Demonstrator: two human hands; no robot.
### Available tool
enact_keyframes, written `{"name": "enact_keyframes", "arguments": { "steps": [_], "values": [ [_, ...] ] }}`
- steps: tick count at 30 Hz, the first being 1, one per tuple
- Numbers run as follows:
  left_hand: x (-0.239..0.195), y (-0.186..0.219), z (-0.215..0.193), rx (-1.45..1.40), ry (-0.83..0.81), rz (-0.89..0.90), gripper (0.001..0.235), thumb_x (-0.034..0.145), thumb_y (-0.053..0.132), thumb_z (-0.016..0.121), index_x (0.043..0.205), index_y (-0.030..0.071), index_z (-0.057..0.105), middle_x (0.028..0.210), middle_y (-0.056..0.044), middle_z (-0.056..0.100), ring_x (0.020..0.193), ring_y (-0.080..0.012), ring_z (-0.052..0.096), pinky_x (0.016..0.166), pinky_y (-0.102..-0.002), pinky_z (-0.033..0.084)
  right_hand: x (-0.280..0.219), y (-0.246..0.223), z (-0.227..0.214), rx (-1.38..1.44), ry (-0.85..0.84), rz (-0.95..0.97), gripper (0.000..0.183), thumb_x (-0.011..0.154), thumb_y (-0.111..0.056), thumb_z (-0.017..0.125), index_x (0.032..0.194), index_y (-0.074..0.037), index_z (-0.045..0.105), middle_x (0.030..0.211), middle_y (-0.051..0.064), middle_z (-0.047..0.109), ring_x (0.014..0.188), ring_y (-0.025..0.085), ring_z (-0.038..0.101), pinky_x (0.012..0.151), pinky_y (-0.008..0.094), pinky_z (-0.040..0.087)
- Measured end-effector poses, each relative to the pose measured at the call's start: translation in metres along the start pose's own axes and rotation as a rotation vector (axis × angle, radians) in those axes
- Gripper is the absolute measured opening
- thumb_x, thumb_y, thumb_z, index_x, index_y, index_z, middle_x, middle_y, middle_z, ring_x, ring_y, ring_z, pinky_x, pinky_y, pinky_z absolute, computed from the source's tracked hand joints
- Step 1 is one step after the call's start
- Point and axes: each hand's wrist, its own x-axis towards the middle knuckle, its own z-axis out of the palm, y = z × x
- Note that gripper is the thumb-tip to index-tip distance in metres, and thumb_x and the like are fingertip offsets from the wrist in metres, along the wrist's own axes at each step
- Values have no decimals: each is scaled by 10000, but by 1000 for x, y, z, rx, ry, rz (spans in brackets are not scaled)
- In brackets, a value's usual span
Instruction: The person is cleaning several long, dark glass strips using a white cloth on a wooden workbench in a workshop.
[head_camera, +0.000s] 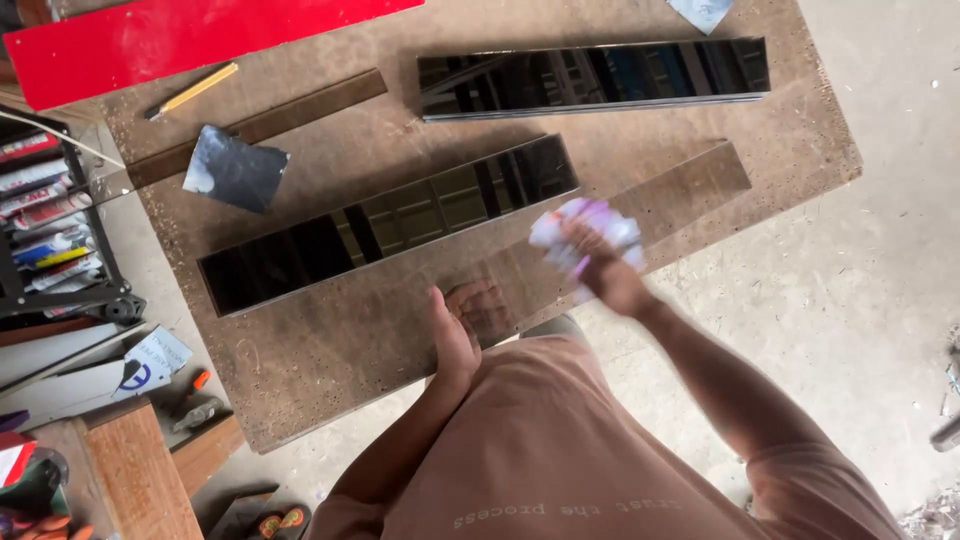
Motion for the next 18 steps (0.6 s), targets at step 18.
{"name": "enact_keyframes", "arguments": {
  "steps": [18],
  "values": [
    [6, -10, -42, 176, 20, 32, 580, 1054, 533, 475, 1167, 30, 739, 1065, -209, 778, 780, -391, 760, 639, -453, 621, -84, 221, -51, 160, -109, 802, 456, 1013, -103, 434, 1439, 32, 342, 1489, 237, 373, 1403, 378, 406, 1239, 426, 299]
  ]
}}
